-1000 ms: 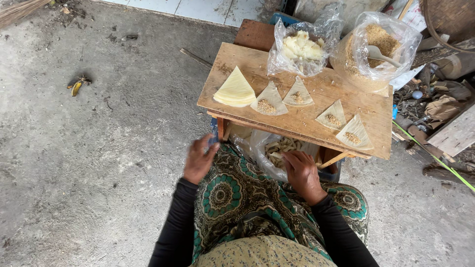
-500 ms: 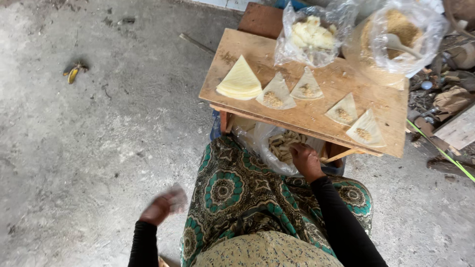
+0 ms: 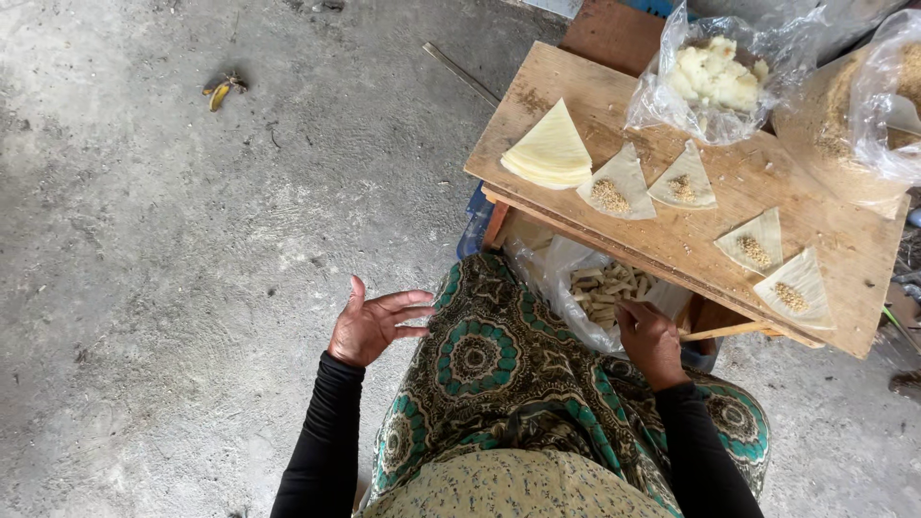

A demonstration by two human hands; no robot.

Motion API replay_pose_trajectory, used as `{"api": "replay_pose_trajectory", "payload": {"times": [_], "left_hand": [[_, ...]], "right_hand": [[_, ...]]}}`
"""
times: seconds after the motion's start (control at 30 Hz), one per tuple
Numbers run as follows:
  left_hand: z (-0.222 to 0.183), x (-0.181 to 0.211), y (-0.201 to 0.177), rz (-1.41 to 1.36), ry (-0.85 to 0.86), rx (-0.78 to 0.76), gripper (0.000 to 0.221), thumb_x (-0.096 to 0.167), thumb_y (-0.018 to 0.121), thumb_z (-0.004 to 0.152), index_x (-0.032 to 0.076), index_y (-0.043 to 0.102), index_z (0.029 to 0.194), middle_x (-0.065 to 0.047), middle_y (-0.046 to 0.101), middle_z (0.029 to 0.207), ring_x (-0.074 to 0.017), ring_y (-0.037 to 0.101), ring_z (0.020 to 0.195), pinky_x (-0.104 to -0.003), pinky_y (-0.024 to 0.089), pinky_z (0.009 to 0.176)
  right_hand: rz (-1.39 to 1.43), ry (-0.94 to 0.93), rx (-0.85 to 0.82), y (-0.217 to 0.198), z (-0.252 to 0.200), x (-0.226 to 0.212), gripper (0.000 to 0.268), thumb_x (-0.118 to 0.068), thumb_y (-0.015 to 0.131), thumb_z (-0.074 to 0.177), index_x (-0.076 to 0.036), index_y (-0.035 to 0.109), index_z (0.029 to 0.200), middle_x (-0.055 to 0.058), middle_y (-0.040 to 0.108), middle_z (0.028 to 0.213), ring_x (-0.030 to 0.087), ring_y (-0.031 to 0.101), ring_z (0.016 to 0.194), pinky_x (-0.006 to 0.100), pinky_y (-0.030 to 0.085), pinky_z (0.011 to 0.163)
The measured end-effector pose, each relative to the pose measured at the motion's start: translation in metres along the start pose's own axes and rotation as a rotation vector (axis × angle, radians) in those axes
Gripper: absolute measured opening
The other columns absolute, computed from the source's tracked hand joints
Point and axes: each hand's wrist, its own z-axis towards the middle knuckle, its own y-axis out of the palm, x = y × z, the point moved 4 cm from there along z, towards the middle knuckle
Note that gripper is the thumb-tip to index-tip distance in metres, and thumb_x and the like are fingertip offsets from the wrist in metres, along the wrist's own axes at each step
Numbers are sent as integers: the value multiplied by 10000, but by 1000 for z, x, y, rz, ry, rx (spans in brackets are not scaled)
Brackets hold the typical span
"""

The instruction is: The person uses a spoon to place a granular filling onto dough triangles and folds the dough by hand to secure the filling inside.

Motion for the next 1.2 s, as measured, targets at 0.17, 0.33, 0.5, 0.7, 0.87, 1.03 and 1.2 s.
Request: {"api": "replay_pose_trajectory", "payload": {"times": [0.17, 0.33, 0.5, 0.7, 0.87, 1.03, 1.2], "left_hand": [[2, -8, 10, -226, 158, -375, 872, 725, 240, 1105, -15, 697, 1049, -186, 721, 1048, -363, 693, 1013, -509, 542, 950], [25, -15, 11, -5, 103, -46, 728, 702, 412, 1101, 45, 641, 889, -69, 624, 774, -249, 604, 744, -395, 477, 704], [37, 1, 16, 816, 467, 368, 480, 568, 568, 950, 104, 690, 951, -100, 714, 911, -220, 690, 865, -330, 571, 802], [38, 3, -14, 1363, 121, 969, 373, 345, 691, 1052, 39, 651, 843, -99, 720, 845, -281, 658, 681, -383, 561, 655], [24, 37, 57, -43, 341, 204, 270, 352, 625, 939, 105, 671, 840, -62, 668, 818, -207, 673, 782, -365, 562, 723], [33, 41, 80, -333, 359, -75, 430, 390, 564, 1098, 106, 598, 777, -9, 481, 701, -170, 475, 646, -316, 438, 600], [60, 44, 100, -202, 406, -65, 133, 198, 701, 1001, 126, 618, 924, 55, 445, 721, -89, 419, 614, -255, 376, 535]], "right_hand": [[44, -14, -40, -11, 1, -18, 161, -124, 716, 955, -11, 751, 1065, 196, 752, 1012, 337, 752, 848, 410, 594, 720], [57, -60, -52, -16, 2, -32, 155, -119, 707, 957, -9, 751, 1057, 187, 761, 1012, 319, 757, 837, 403, 606, 720], [46, -21, -104, -18, -4, -29, 182, -118, 697, 955, -4, 757, 1084, 184, 761, 1004, 298, 756, 786, 397, 611, 694], [10, -64, -82, -18, -3, -25, 174, -115, 694, 962, 3, 755, 1074, 183, 755, 989, 313, 745, 820, 417, 604, 729], [4, -81, -105, -14, -2, -29, 160, -135, 691, 973, -8, 758, 1044, 164, 754, 972, 311, 740, 869, 421, 598, 769], [83, -120, -75, -26, 0, -49, 161, -119, 683, 972, -7, 752, 1063, 164, 756, 1003, 315, 748, 896, 425, 605, 778], [65, -181, 31, -58, 10, -69, 111, -88, 698, 971, -27, 748, 1049, 145, 751, 998, 290, 736, 856, 398, 592, 743]]}}
